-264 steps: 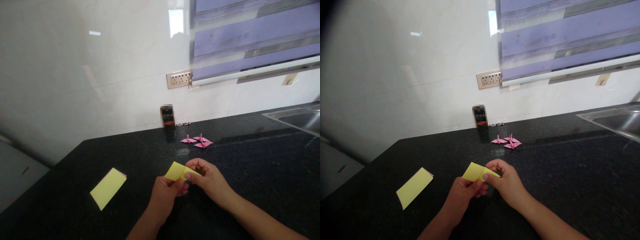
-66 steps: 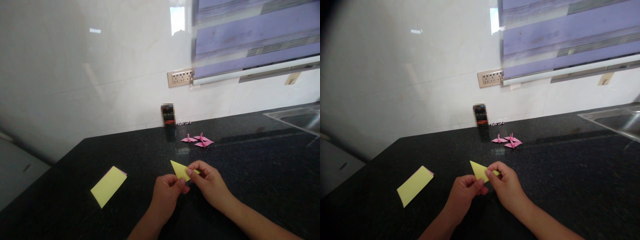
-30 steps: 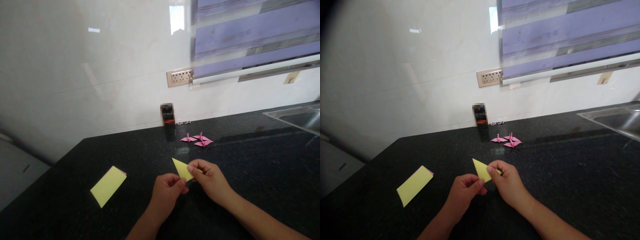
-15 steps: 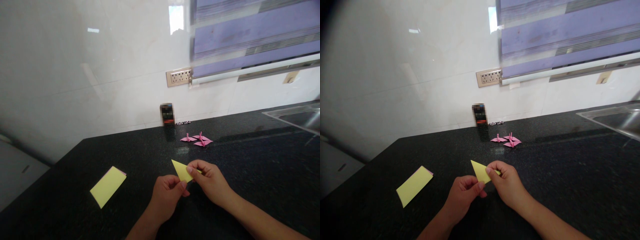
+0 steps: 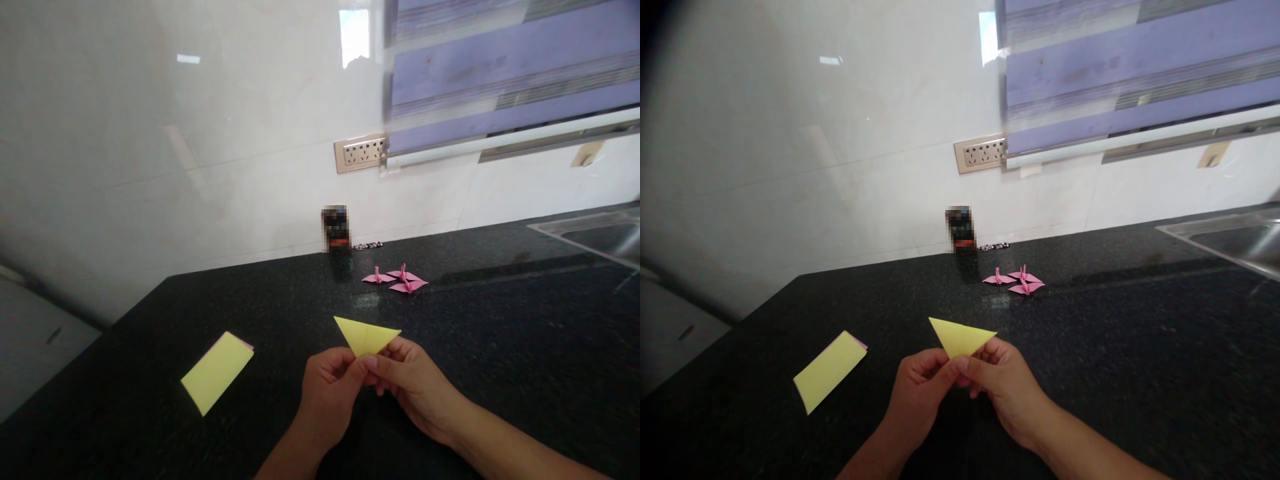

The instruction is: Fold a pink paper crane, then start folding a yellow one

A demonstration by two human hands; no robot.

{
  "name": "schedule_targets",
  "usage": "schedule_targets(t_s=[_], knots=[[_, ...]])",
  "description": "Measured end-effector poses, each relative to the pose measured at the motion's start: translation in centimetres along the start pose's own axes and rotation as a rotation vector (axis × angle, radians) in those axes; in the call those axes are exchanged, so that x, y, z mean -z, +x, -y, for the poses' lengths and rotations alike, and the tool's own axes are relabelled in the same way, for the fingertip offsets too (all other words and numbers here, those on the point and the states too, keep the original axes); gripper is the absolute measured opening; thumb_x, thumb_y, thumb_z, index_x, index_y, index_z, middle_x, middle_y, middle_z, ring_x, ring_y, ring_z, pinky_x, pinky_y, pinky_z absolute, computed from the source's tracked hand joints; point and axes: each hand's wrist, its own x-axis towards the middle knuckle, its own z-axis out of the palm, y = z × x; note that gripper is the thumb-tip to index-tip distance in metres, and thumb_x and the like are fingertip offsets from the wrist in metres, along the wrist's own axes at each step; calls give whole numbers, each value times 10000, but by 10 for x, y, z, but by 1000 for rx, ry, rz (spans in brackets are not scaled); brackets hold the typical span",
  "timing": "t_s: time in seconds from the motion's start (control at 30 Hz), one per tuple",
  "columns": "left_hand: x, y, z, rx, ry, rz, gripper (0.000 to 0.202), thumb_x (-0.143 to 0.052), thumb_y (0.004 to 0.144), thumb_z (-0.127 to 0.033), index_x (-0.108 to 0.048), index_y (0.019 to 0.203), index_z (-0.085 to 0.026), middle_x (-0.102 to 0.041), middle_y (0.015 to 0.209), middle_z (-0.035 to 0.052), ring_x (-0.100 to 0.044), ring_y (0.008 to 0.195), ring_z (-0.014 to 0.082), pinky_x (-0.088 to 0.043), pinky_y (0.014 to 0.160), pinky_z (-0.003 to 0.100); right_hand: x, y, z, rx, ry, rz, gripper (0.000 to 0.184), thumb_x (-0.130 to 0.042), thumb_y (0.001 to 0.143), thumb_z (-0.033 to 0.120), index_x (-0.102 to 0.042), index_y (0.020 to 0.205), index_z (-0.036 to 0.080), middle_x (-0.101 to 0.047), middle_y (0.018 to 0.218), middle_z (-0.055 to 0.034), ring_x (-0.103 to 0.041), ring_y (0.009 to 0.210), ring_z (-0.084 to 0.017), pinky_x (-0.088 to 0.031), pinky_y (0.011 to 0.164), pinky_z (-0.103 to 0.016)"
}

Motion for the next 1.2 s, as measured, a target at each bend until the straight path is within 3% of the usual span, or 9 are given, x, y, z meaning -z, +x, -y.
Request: schedule_targets(t_s=[0.23, 0.37, 0.63, 0.7, 0.8, 0.9, 1.03, 1.2], knots=[[-1, 1, 4, 25, -33, 3, 232, -559, 724, -249, -618, 539, -122, -629, 540, 31, -552, 550, 132, -407, 573, 230, 5, 0, -1, 41, -45, -61, 195, -668, 643, 276, -572, 588, 116, -576, 514, -6, -465, 471, -80, -313, 461, -205], [1, 1, 4, 26, 5, -42, 247, -563, 723, -256, -618, 523, -121, -613, 528, 24, -519, 547, 118, -386, 596, 229, 11, 3, 4, 101, -91, -182, 241, -675, 634, 274, -521, 518, 130, -509, 471, 31, -404, 436, -62, -293, 448, -204], [5, 3, 4, 43, 39, -97, 266, -560, 725, -274, -602, 508, -125, -592, 501, 17, -487, 532, 109, -364, 587, 226, 29, 15, 26, 232, -126, -320, 215, -658, 653, 297, -541, 573, 135, -486, 541, 21, -410, 481, -74, -326, 456, -206], [5, 4, 6, 42, 72, -89, 272, -556, 726, -295, -605, 520, -124, -589, 506, 20, -482, 530, 110, -360, 576, 225, 30, 15, 28, 252, -140, -300, 203, -632, 675, 322, -555, 629, 139, -498, 602, 10, -427, 514, -83, -341, 460, -206], [5, 4, 12, 23, 124, -30, 276, -550, 727, -323, -614, 550, -121, -583, 524, 24, -474, 522, 112, -347, 539, 223, 27, 10, 27, 215, -234, -160, 237, -655, 651, 302, -576, 820, 156, -542, 738, -7, -474, 612, -108, -366, 498, -206], [3, 3, 15, -2, 191, 23, 275, -547, 725, -328, -615, 562, -118, -565, 530, 22, -459, 517, 111, -325, 507, 218, 23, 5, 23, 97, -396, 15, 199, -700, 588, 241, -583, 709, 135, -526, 609, 23, -436, 533, -84, -322, 474, -193], [3, 1, 14, -22, 257, 72, 271, -530, 736, -308, -615, 561, -119, -514, 494, 3, -410, 490, 98, -286, 481, 215, 20, 3, 20, 120, -491, -23, 193, -632, 659, 271, -565, 555, 122, -471, 522, 35, -385, 497, -75, -288, 468, -202], [4, 1, 13, -6, 226, 103, 274, -530, 738, -308, -606, 550, -123, -510, 483, -3, -393, 476, 89, -280, 477, 212, 20, 5, 20, 161, -494, -87, 277, -527, 750, 320, -566, 557, 125, -463, 537, 23, -392, 513, -88, -305, 489, -217]])
